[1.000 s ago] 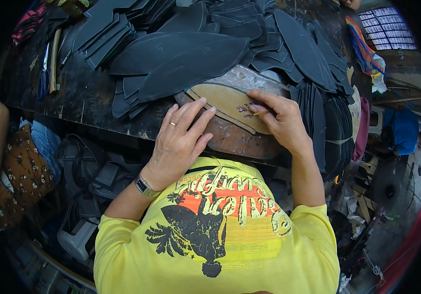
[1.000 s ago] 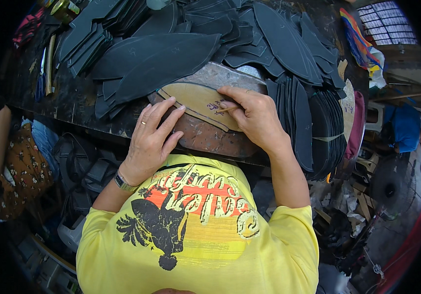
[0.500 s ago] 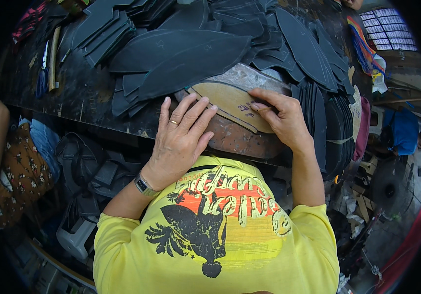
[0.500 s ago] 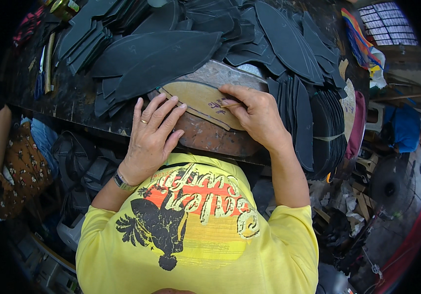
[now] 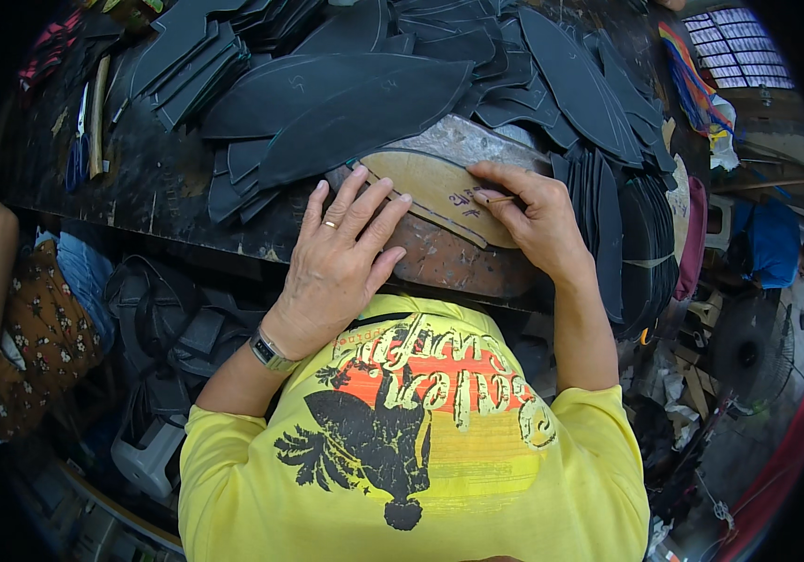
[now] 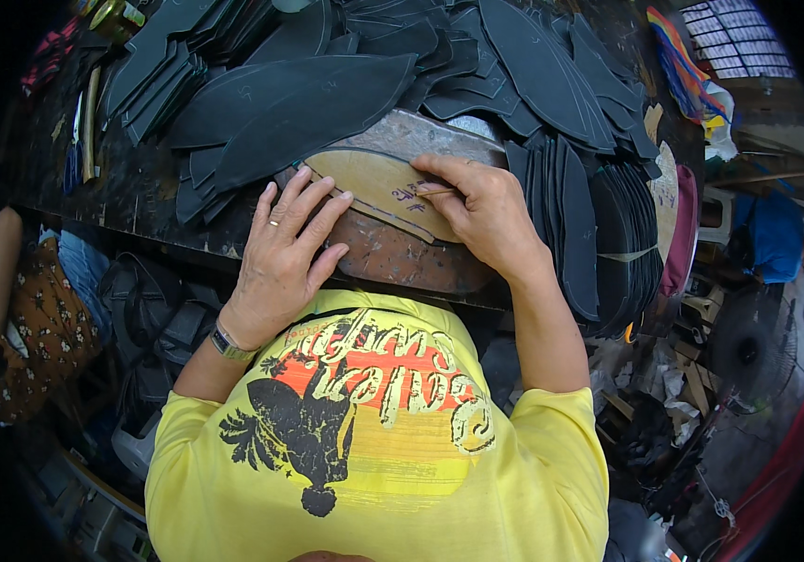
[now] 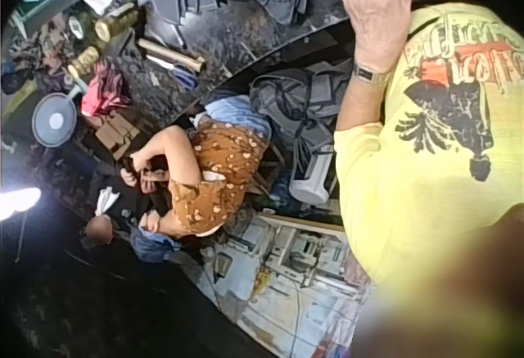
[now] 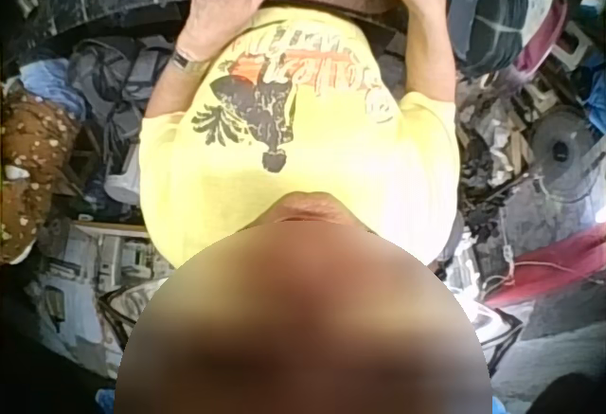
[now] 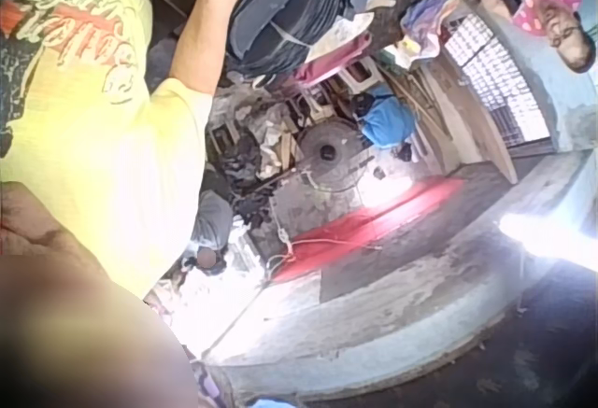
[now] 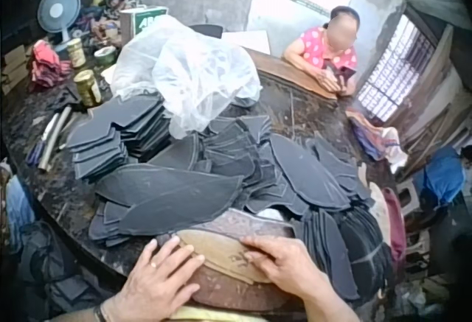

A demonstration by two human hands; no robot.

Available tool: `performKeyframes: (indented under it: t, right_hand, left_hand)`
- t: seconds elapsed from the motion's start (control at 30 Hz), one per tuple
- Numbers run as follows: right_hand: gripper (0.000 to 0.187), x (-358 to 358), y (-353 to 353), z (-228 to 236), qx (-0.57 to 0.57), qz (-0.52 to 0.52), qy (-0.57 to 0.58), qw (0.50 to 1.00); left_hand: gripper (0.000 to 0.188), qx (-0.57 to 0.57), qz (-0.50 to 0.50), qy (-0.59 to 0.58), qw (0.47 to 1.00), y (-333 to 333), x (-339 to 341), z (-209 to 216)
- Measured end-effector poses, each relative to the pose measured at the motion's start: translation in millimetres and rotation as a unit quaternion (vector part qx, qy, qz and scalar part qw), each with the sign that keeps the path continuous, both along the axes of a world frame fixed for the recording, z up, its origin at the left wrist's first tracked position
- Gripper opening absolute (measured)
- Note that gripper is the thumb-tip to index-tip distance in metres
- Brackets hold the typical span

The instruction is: The person repeatedly places a cardboard template on a stack of black rubber shoe parts, traces the outline with a pencil, then removes the template and sets the marked part aside. This cycle repeats throughout the clip.

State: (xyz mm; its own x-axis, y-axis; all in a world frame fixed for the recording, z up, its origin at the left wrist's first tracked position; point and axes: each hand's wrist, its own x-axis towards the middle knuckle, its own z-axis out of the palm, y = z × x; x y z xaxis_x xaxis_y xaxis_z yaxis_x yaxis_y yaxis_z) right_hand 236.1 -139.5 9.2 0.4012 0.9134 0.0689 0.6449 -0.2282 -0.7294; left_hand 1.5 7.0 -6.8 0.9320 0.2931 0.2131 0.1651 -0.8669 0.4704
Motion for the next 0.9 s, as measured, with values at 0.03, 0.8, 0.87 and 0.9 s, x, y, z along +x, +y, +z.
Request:
performKeyframes:
  t: [0.03,0.8,0.87,0.9]
  right_hand:
    - [0.029,-0.2,0.0,-0.3,0.001,-0.001,0.001,1.000]
    - [0.032,5.4,-16.8,19.0,-0.078,-0.062,0.131,0.986]
    - [0.031,7.7,-25.9,21.4,-0.095,-0.087,0.146,0.981]
    - [0.030,8.2,-29.0,20.1,-0.088,-0.087,0.139,0.982]
  left_hand:
    - [0.056,0.004,0.000,0.002,1.000,0.0,-0.1,0.2]
    - [0.057,0.063,-0.010,0.019,0.998,5.8,7.7,12.5]
    - [0.059,0.064,-0.015,0.022,0.998,5.6,8.2,13.0]
    - [0.060,0.066,-0.020,0.027,0.997,5.5,8.4,13.3]
